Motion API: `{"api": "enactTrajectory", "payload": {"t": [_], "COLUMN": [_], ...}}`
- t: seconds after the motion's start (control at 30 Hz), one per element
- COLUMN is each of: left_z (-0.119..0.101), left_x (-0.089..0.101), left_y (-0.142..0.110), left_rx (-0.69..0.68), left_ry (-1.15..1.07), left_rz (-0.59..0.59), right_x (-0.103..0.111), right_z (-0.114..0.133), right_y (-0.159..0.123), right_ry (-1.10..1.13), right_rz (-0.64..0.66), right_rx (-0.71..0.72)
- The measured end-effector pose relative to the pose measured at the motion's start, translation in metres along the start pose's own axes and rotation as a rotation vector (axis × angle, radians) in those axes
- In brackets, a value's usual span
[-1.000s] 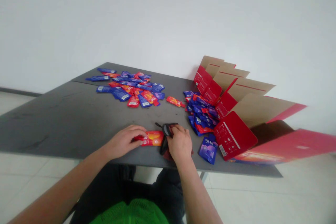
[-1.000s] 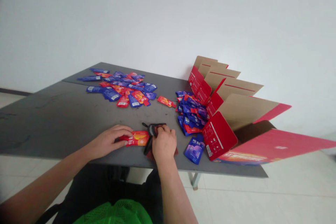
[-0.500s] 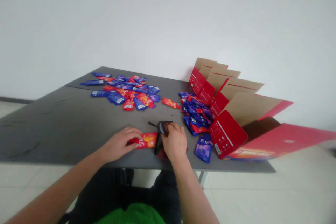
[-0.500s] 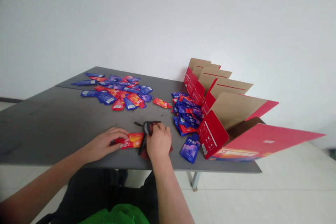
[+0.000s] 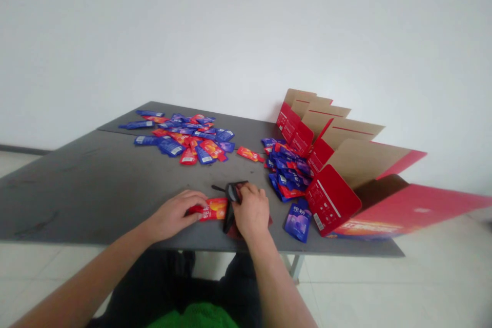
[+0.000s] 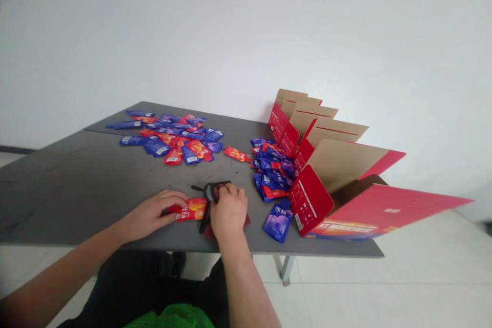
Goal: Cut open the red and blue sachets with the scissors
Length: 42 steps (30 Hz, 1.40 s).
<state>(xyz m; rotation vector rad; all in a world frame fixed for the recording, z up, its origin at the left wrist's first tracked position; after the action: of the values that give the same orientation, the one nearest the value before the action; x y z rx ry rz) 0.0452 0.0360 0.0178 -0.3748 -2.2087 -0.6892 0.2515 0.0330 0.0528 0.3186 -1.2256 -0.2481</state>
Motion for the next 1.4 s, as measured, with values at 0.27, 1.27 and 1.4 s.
{"api": "enactTrajectory", "payload": {"t": [0.27, 1.27, 1.4], "left_z": [0.0, 0.002, 0.002], "left_x": [0.0, -0.003, -0.004], "left_y": [0.0, -0.002, -0.002], "left_rx": [0.038, 0.053, 0.033], "left_ry": [0.013, 0.072, 0.079], "left_rz": [0.003, 0.032, 0.03], "right_x": [-0.016, -0.016, 0.001], "right_z": [0.005, 0.006, -0.025], "right_y": [-0.006, -0.009, 0.005], "right_ry": [0.032, -0.003, -0.054], "right_rz": [0.014, -0.018, -0.026], "right_rx": [0.023, -0.043, -0.105]}}
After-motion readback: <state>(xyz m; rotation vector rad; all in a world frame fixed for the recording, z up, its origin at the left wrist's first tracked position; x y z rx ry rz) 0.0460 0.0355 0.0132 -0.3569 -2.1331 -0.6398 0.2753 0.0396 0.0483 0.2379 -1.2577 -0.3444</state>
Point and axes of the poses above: each hand's wrist, its own y-axis towards the middle knuckle, its own x-axis out of the back of the hand, z = x × y, the point moved 7 cm from there along y, towards the middle knuckle, and after that the axes turned 8 degrees about -z, right-handed, at the moved point
